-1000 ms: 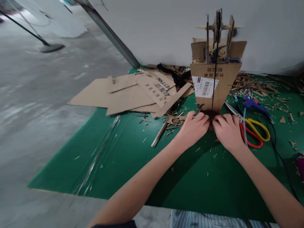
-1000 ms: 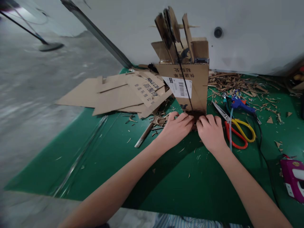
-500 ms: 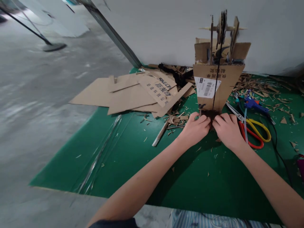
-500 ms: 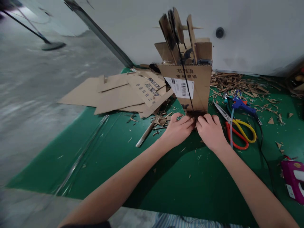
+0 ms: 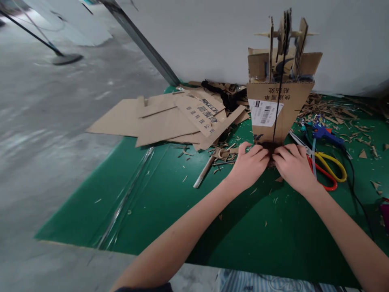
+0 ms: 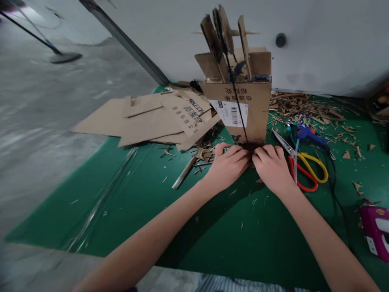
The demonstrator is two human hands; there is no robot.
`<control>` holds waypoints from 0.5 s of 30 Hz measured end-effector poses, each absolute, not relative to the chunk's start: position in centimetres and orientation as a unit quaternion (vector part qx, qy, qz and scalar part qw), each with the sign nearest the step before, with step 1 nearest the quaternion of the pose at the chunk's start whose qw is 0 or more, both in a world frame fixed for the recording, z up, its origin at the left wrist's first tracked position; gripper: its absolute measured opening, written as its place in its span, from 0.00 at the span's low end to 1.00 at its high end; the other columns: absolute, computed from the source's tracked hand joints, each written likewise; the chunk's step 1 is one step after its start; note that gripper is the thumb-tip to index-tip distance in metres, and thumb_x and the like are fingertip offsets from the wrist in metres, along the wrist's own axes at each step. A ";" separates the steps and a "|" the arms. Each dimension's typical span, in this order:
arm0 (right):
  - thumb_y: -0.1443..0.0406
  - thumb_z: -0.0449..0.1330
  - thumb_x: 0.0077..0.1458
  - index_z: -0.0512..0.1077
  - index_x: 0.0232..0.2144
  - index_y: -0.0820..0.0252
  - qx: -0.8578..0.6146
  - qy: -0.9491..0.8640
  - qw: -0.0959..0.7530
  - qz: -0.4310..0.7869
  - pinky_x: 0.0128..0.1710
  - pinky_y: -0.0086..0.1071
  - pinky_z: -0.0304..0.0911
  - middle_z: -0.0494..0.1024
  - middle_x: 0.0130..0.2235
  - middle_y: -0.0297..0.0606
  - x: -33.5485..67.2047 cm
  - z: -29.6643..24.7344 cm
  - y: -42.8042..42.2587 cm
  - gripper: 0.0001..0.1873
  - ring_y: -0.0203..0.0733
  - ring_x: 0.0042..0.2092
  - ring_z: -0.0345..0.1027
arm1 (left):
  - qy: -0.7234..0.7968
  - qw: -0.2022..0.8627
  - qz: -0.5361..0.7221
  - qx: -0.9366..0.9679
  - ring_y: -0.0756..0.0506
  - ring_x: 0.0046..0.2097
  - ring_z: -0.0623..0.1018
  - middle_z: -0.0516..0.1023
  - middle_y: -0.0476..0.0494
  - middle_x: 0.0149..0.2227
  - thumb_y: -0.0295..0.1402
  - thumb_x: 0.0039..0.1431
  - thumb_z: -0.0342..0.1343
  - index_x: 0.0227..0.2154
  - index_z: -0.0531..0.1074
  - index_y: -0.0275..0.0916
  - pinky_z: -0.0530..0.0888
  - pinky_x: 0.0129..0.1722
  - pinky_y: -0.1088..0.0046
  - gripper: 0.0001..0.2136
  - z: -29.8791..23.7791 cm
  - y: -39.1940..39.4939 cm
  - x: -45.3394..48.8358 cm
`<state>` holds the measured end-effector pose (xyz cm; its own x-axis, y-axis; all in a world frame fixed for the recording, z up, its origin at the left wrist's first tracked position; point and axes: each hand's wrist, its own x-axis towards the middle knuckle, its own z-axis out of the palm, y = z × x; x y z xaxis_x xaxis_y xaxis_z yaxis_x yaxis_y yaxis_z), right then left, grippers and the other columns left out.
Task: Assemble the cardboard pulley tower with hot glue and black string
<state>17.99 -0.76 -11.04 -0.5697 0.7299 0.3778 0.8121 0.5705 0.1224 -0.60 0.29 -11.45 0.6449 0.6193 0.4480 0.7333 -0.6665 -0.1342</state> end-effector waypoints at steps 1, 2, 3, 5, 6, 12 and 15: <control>0.67 0.56 0.62 0.76 0.39 0.60 -0.442 -0.874 0.144 -0.141 0.47 0.43 0.48 0.77 0.45 0.40 18.1 -11.0 -0.8 0.08 0.49 0.48 0.57 | -0.380 0.152 -0.187 -0.893 0.43 0.49 0.72 0.79 0.44 0.41 0.27 0.64 0.52 0.31 0.74 0.38 0.59 0.52 0.57 0.07 -11.4 0.2 -0.6; 0.67 0.56 0.63 0.76 0.40 0.60 -0.445 -0.873 0.145 -0.140 0.47 0.43 0.48 0.77 0.46 0.40 18.2 -11.0 -0.9 0.09 0.49 0.48 0.57 | -0.382 0.150 -0.187 -0.892 0.43 0.49 0.72 0.79 0.44 0.41 0.27 0.64 0.52 0.31 0.74 0.38 0.59 0.51 0.57 0.08 -11.4 0.2 -0.5; 0.67 0.55 0.63 0.76 0.41 0.60 -0.447 -0.871 0.148 -0.140 0.47 0.44 0.49 0.77 0.46 0.40 18.3 -11.0 -1.0 0.09 0.49 0.48 0.57 | -0.385 0.147 -0.185 -0.892 0.43 0.49 0.72 0.79 0.44 0.41 0.27 0.65 0.52 0.32 0.74 0.38 0.59 0.51 0.56 0.08 -11.4 0.2 -0.5; 0.67 0.55 0.63 0.76 0.41 0.59 -0.451 -0.869 0.153 -0.137 0.46 0.44 0.49 0.77 0.46 0.40 18.4 -11.1 -1.0 0.10 0.49 0.48 0.57 | -0.391 0.139 -0.179 -0.892 0.43 0.49 0.72 0.80 0.44 0.41 0.27 0.64 0.52 0.32 0.74 0.39 0.59 0.51 0.56 0.07 -11.3 0.1 -0.4; 0.67 0.55 0.63 0.76 0.41 0.59 -0.450 -0.869 0.155 -0.134 0.46 0.44 0.49 0.77 0.46 0.40 18.4 -11.1 -1.0 0.09 0.49 0.48 0.58 | -0.392 0.132 -0.176 -0.893 0.43 0.49 0.73 0.80 0.44 0.41 0.26 0.64 0.52 0.32 0.74 0.38 0.59 0.50 0.56 0.07 -11.3 0.1 -0.4; 0.67 0.54 0.64 0.75 0.38 0.61 -0.442 -0.876 0.153 -0.120 0.47 0.43 0.49 0.78 0.45 0.41 18.1 -11.5 -0.8 0.09 0.49 0.48 0.58 | -0.408 0.080 -0.175 -0.892 0.44 0.46 0.73 0.80 0.47 0.37 0.24 0.62 0.52 0.29 0.72 0.38 0.59 0.48 0.57 0.08 -11.2 0.2 0.0; 0.67 0.53 0.65 0.75 0.37 0.60 -0.440 -0.874 0.168 -0.121 0.48 0.42 0.48 0.78 0.45 0.40 18.0 -11.9 -0.6 0.11 0.48 0.48 0.58 | -0.396 0.085 -0.178 -0.897 0.45 0.46 0.74 0.80 0.47 0.38 0.23 0.63 0.51 0.29 0.72 0.38 0.59 0.49 0.57 0.09 -11.3 0.1 0.1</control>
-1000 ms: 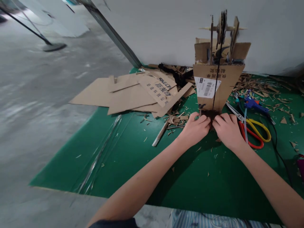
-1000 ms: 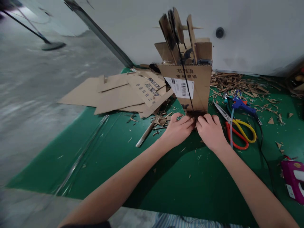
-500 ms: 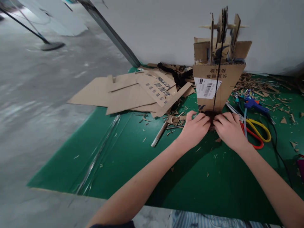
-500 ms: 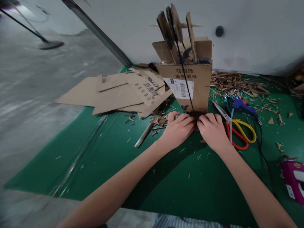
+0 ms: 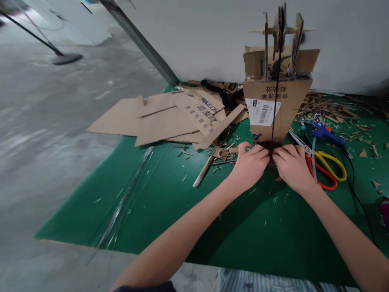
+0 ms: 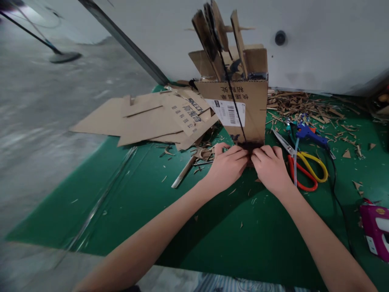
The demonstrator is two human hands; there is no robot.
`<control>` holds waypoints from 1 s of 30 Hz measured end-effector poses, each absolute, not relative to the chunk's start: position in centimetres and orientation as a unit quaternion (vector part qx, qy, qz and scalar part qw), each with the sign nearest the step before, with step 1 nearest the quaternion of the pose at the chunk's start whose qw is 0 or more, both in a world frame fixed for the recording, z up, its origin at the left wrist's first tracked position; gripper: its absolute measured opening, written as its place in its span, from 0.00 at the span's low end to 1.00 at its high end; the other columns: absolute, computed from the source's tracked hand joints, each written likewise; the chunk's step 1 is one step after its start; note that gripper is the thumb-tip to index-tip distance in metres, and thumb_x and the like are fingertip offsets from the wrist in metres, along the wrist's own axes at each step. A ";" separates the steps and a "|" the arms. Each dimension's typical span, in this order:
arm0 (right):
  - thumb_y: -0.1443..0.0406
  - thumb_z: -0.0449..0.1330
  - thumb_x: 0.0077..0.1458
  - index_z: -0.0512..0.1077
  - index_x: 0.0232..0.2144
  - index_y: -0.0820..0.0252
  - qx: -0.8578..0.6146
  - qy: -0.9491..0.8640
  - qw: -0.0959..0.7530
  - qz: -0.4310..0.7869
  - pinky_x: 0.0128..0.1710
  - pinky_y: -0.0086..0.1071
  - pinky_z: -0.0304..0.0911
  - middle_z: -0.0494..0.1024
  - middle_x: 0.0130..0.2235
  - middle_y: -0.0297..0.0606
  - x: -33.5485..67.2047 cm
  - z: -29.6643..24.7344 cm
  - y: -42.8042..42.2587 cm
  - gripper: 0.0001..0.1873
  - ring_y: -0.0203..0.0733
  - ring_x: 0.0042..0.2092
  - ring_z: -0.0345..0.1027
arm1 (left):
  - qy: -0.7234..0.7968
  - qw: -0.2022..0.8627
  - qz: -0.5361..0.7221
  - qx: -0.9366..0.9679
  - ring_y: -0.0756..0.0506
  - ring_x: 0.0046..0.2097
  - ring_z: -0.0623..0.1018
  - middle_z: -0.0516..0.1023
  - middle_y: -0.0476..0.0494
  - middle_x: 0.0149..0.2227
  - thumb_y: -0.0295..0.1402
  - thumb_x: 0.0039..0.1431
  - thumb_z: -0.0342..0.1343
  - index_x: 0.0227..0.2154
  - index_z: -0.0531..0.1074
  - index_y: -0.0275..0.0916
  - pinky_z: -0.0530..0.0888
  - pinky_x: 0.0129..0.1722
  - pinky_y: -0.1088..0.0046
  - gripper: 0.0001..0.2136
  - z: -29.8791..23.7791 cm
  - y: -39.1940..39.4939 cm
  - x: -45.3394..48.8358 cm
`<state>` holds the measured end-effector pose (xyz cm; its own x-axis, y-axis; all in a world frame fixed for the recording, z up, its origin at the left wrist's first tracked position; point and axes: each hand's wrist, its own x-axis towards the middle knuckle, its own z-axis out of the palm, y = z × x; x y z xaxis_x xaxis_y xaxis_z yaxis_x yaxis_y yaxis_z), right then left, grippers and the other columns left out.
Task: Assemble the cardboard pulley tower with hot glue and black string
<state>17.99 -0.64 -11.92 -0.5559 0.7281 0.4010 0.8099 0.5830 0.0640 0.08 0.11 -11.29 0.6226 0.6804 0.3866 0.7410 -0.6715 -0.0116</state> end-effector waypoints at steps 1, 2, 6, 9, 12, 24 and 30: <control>0.68 0.53 0.65 0.75 0.37 0.60 -0.439 -0.873 0.174 -0.121 0.48 0.42 0.48 0.79 0.45 0.39 18.0 -12.1 -0.6 0.11 0.47 0.48 0.58 | -0.393 0.091 -0.180 -0.897 0.46 0.45 0.74 0.80 0.47 0.38 0.23 0.63 0.51 0.29 0.72 0.37 0.59 0.49 0.57 0.09 -11.4 0.1 0.1; 0.68 0.53 0.64 0.76 0.37 0.60 -0.438 -0.873 0.178 -0.120 0.48 0.42 0.48 0.79 0.45 0.39 18.0 -12.2 -0.6 0.11 0.47 0.48 0.58 | -0.390 0.096 -0.183 -0.897 0.46 0.45 0.74 0.80 0.47 0.38 0.23 0.63 0.51 0.29 0.72 0.37 0.59 0.49 0.57 0.09 -11.4 0.1 0.1; 0.67 0.53 0.65 0.76 0.37 0.58 -0.443 -0.868 0.193 -0.112 0.49 0.42 0.47 0.79 0.45 0.38 18.0 -12.4 -0.8 0.11 0.47 0.48 0.59 | -0.393 0.098 -0.187 -0.895 0.46 0.47 0.74 0.80 0.48 0.40 0.25 0.63 0.52 0.31 0.73 0.38 0.58 0.52 0.57 0.07 -11.4 0.2 -0.2; 0.66 0.55 0.64 0.77 0.38 0.57 -0.451 -0.866 0.195 -0.094 0.48 0.43 0.48 0.79 0.45 0.38 18.0 -12.0 -1.0 0.10 0.47 0.48 0.59 | -0.397 0.094 -0.173 -0.897 0.44 0.49 0.73 0.80 0.47 0.41 0.27 0.64 0.53 0.32 0.74 0.38 0.58 0.53 0.55 0.06 -11.0 0.3 -0.6; 0.65 0.56 0.63 0.77 0.38 0.57 -0.457 -0.865 0.196 -0.070 0.47 0.42 0.49 0.79 0.45 0.37 18.1 -11.6 -1.1 0.09 0.47 0.48 0.60 | -0.397 0.104 -0.155 -0.898 0.43 0.49 0.73 0.80 0.45 0.41 0.26 0.64 0.52 0.33 0.74 0.38 0.57 0.55 0.53 0.07 -10.6 0.2 -0.8; 0.64 0.54 0.64 0.77 0.38 0.57 -0.456 -0.861 0.204 -0.094 0.47 0.42 0.48 0.79 0.46 0.37 17.5 -11.7 -0.9 0.11 0.48 0.48 0.59 | -0.410 0.109 -0.169 -0.890 0.42 0.48 0.74 0.81 0.45 0.40 0.28 0.64 0.53 0.31 0.75 0.39 0.56 0.53 0.53 0.08 -11.0 0.3 -0.9; 0.66 0.54 0.64 0.76 0.41 0.58 -0.462 -0.863 0.187 -0.077 0.51 0.44 0.47 0.79 0.48 0.37 17.5 -12.3 -0.6 0.10 0.48 0.50 0.60 | -0.415 0.086 -0.170 -0.890 0.43 0.47 0.74 0.82 0.47 0.39 0.27 0.63 0.54 0.31 0.76 0.40 0.56 0.51 0.55 0.08 -10.8 0.4 -0.8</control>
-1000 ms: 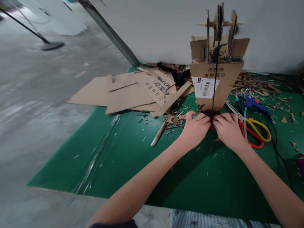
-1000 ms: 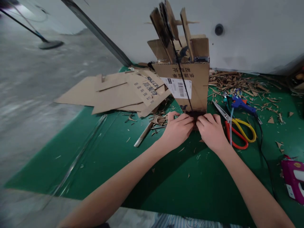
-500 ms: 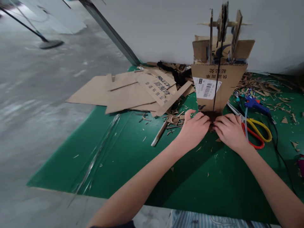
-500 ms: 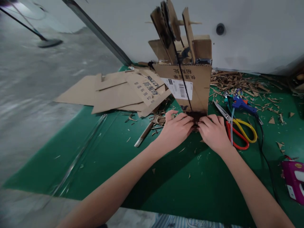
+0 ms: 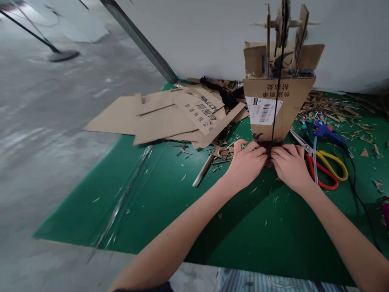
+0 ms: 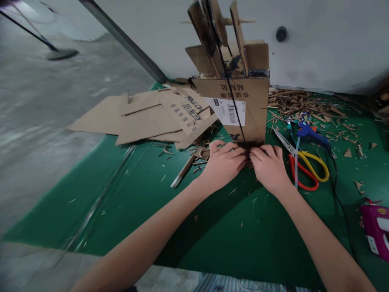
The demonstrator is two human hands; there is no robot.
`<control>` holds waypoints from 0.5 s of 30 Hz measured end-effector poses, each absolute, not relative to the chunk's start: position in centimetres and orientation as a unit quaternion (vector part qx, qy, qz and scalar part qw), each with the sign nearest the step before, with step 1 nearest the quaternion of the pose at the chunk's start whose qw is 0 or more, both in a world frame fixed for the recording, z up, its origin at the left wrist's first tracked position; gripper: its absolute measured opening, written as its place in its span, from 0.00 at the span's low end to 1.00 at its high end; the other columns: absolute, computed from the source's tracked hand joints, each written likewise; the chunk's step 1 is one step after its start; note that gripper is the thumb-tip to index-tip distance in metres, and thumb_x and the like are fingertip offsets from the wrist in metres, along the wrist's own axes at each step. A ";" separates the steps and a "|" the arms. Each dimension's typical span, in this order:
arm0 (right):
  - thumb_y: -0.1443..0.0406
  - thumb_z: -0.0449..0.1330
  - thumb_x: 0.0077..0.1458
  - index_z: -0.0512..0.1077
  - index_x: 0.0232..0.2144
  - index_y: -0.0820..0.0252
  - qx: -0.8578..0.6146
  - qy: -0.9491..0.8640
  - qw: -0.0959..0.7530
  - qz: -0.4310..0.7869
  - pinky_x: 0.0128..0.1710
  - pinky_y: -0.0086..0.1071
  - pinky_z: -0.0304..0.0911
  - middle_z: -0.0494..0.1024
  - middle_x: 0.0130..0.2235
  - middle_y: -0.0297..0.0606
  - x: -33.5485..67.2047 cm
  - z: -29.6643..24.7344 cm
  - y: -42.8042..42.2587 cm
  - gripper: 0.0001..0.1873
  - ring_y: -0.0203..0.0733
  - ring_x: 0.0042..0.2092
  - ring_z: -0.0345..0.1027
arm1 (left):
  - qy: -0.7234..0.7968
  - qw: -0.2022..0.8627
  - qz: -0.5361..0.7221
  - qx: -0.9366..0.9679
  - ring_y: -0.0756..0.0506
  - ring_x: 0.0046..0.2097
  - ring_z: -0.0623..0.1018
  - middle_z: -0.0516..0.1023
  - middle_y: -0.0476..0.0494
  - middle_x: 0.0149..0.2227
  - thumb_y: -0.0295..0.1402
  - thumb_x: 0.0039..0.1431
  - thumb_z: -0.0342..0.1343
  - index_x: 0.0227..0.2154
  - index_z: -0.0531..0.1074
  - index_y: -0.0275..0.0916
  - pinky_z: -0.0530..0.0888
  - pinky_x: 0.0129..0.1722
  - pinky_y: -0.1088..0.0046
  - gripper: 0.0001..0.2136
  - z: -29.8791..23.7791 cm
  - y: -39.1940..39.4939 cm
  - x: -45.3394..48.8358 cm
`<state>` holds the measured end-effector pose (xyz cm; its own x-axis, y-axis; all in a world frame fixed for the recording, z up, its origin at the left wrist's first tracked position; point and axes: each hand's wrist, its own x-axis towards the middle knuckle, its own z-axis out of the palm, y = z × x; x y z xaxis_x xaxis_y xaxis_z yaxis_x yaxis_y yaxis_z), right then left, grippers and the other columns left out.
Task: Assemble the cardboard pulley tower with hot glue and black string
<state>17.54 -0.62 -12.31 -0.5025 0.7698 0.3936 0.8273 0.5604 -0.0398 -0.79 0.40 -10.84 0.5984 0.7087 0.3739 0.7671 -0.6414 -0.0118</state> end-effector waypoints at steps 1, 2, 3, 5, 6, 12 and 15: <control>0.66 0.54 0.64 0.76 0.41 0.58 -0.462 -0.863 0.186 -0.079 0.51 0.45 0.47 0.79 0.49 0.37 17.5 -12.4 -0.6 0.11 0.48 0.50 0.60 | -0.416 0.086 -0.170 -0.889 0.43 0.47 0.74 0.82 0.47 0.40 0.27 0.63 0.54 0.31 0.76 0.41 0.57 0.50 0.55 0.08 -10.8 0.4 -0.8; 0.67 0.54 0.64 0.76 0.41 0.58 -0.463 -0.863 0.188 -0.080 0.52 0.45 0.46 0.79 0.49 0.37 17.5 -12.5 -0.6 0.11 0.48 0.50 0.60 | -0.417 0.085 -0.170 -0.889 0.43 0.47 0.74 0.82 0.47 0.40 0.28 0.63 0.54 0.31 0.76 0.41 0.57 0.50 0.55 0.07 -10.9 0.4 -0.8; 0.67 0.53 0.64 0.76 0.41 0.57 -0.464 -0.861 0.190 -0.081 0.52 0.45 0.46 0.79 0.49 0.36 17.4 -12.6 -0.7 0.11 0.48 0.50 0.60 | -0.417 0.083 -0.171 -0.889 0.43 0.47 0.74 0.82 0.47 0.40 0.28 0.63 0.54 0.31 0.76 0.41 0.57 0.49 0.56 0.08 -10.9 0.4 -0.8; 0.67 0.53 0.64 0.77 0.41 0.57 -0.469 -0.858 0.195 -0.081 0.52 0.45 0.46 0.79 0.49 0.37 17.4 -12.7 -0.7 0.12 0.47 0.50 0.61 | -0.417 0.076 -0.177 -0.888 0.43 0.47 0.74 0.82 0.47 0.42 0.29 0.64 0.53 0.32 0.77 0.40 0.57 0.49 0.56 0.08 -11.0 0.5 -0.8; 0.67 0.53 0.64 0.77 0.41 0.57 -0.472 -0.855 0.199 -0.081 0.52 0.45 0.46 0.79 0.49 0.37 17.4 -12.7 -0.7 0.12 0.47 0.50 0.61 | -0.418 0.072 -0.182 -0.887 0.43 0.47 0.74 0.82 0.47 0.42 0.30 0.65 0.53 0.33 0.77 0.40 0.58 0.49 0.57 0.07 -11.0 0.6 -0.8; 0.66 0.54 0.63 0.76 0.40 0.57 -0.452 -0.862 0.213 -0.086 0.52 0.44 0.48 0.79 0.47 0.38 18.0 -12.0 -1.0 0.10 0.48 0.51 0.61 | -0.441 0.041 -0.206 -0.872 0.45 0.43 0.75 0.82 0.50 0.43 0.33 0.64 0.56 0.38 0.76 0.41 0.58 0.47 0.59 0.05 -11.2 1.0 -0.9; 0.65 0.55 0.63 0.76 0.44 0.58 -0.453 -0.858 0.224 -0.097 0.50 0.43 0.50 0.79 0.47 0.39 18.6 -11.6 -1.2 0.11 0.48 0.50 0.61 | -0.443 0.033 -0.214 -0.870 0.44 0.44 0.75 0.82 0.51 0.43 0.34 0.63 0.57 0.38 0.76 0.41 0.58 0.48 0.59 0.05 -11.1 1.0 -0.9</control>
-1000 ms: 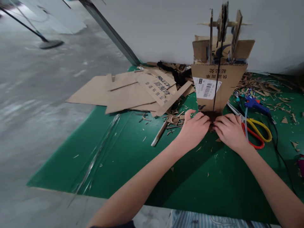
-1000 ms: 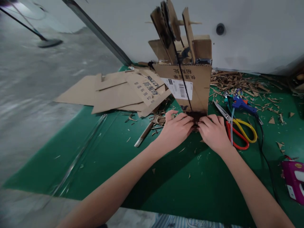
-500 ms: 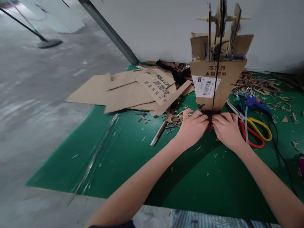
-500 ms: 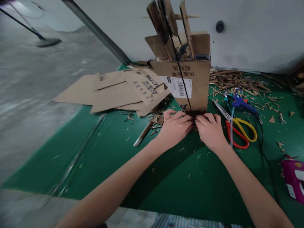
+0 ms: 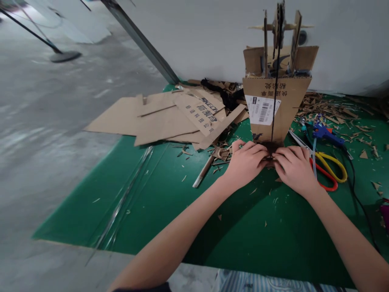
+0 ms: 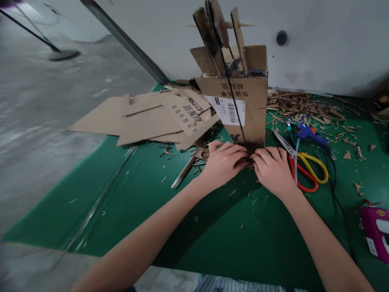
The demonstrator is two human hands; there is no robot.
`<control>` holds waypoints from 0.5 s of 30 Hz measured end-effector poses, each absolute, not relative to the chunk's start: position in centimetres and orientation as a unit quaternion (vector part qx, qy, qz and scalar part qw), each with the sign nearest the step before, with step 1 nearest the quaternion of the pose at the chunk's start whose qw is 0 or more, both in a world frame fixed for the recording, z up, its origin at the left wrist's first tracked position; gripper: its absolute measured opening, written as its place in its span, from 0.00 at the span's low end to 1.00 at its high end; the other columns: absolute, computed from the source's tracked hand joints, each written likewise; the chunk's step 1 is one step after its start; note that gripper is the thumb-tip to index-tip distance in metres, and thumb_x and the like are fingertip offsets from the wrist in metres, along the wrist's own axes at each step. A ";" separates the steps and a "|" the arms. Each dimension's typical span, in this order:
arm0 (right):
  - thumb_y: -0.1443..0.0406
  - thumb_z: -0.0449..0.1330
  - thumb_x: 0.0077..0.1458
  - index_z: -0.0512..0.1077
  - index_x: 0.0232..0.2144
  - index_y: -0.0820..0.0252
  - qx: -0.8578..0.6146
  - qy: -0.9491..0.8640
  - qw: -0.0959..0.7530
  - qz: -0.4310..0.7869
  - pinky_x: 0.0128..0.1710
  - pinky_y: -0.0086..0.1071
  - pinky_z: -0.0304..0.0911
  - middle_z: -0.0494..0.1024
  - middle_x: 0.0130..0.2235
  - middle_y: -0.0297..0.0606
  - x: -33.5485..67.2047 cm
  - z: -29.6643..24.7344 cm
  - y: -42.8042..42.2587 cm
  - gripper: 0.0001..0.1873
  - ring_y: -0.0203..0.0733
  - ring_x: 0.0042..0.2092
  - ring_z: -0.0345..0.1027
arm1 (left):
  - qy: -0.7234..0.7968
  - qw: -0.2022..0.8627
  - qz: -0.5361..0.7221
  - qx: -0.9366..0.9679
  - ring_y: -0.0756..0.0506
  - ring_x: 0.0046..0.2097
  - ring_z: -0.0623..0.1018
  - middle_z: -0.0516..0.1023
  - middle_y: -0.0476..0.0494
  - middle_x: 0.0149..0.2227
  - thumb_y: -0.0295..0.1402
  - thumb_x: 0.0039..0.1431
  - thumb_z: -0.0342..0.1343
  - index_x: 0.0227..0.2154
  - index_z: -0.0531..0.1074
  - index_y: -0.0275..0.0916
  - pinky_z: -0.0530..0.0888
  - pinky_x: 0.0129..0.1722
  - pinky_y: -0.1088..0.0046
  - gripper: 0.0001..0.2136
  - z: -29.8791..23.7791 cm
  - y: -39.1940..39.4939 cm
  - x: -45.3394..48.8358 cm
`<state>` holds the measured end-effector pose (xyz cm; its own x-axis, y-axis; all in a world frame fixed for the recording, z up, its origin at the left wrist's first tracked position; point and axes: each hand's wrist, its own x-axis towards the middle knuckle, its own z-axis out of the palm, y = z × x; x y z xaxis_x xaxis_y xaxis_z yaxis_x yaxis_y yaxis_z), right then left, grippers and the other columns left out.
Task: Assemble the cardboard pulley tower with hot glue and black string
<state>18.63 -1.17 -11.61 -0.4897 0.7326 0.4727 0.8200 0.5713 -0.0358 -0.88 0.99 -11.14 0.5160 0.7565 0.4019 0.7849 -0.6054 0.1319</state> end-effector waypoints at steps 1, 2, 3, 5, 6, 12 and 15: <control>0.65 0.55 0.62 0.76 0.44 0.58 -0.456 -0.854 0.230 -0.102 0.50 0.43 0.50 0.79 0.47 0.39 18.8 -11.5 -1.2 0.11 0.48 0.50 0.62 | -0.441 0.026 -0.216 -0.871 0.44 0.44 0.75 0.82 0.51 0.43 0.35 0.63 0.57 0.37 0.76 0.41 0.58 0.48 0.59 0.05 -11.0 1.0 -0.9; 0.65 0.55 0.62 0.76 0.44 0.58 -0.459 -0.850 0.235 -0.106 0.50 0.43 0.50 0.79 0.47 0.39 19.1 -11.5 -1.3 0.11 0.48 0.49 0.62 | -0.438 0.018 -0.219 -0.872 0.45 0.44 0.76 0.82 0.51 0.43 0.35 0.63 0.57 0.36 0.76 0.41 0.58 0.48 0.60 0.05 -10.9 1.0 -1.0; 0.65 0.55 0.62 0.76 0.43 0.58 -0.462 -0.847 0.239 -0.107 0.50 0.43 0.50 0.79 0.47 0.39 19.2 -11.5 -1.3 0.11 0.48 0.49 0.62 | -0.436 0.009 -0.223 -0.872 0.45 0.44 0.76 0.82 0.51 0.43 0.35 0.63 0.57 0.35 0.76 0.41 0.58 0.48 0.60 0.05 -10.7 1.0 -1.1; 0.65 0.55 0.62 0.76 0.43 0.58 -0.469 -0.841 0.246 -0.108 0.50 0.43 0.50 0.79 0.46 0.39 19.5 -11.5 -1.4 0.11 0.48 0.49 0.62 | -0.432 0.000 -0.241 -0.869 0.47 0.42 0.76 0.82 0.50 0.42 0.34 0.64 0.55 0.33 0.75 0.41 0.59 0.49 0.61 0.06 -10.3 1.1 -1.4; 0.65 0.55 0.62 0.76 0.42 0.57 -0.471 -0.839 0.249 -0.109 0.49 0.43 0.50 0.79 0.45 0.39 19.6 -11.5 -1.4 0.11 0.48 0.48 0.63 | -0.428 -0.002 -0.253 -0.868 0.47 0.42 0.77 0.82 0.50 0.42 0.34 0.65 0.54 0.33 0.75 0.41 0.59 0.49 0.62 0.07 -10.0 1.2 -1.6; 0.63 0.56 0.61 0.76 0.42 0.57 -0.468 -0.838 0.258 -0.112 0.49 0.44 0.51 0.79 0.44 0.39 19.6 -11.5 -1.5 0.10 0.48 0.47 0.63 | -0.409 -0.018 -0.288 -0.866 0.47 0.41 0.76 0.81 0.47 0.37 0.33 0.68 0.48 0.34 0.72 0.39 0.64 0.45 0.66 0.10 -8.8 1.8 -3.2; 0.63 0.56 0.61 0.76 0.42 0.57 -0.463 -0.839 0.262 -0.114 0.49 0.44 0.51 0.79 0.44 0.39 19.4 -11.5 -1.5 0.11 0.49 0.47 0.63 | -0.415 0.006 -0.296 -0.860 0.47 0.36 0.74 0.78 0.46 0.32 0.32 0.69 0.44 0.30 0.68 0.39 0.64 0.40 0.66 0.12 -9.0 2.3 -3.8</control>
<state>19.43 -1.53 -11.50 -0.4344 0.7173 0.5447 0.8368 0.5451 -0.0505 -3.79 2.28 -8.97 0.4802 0.7106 0.5143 0.7182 -0.6551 0.2346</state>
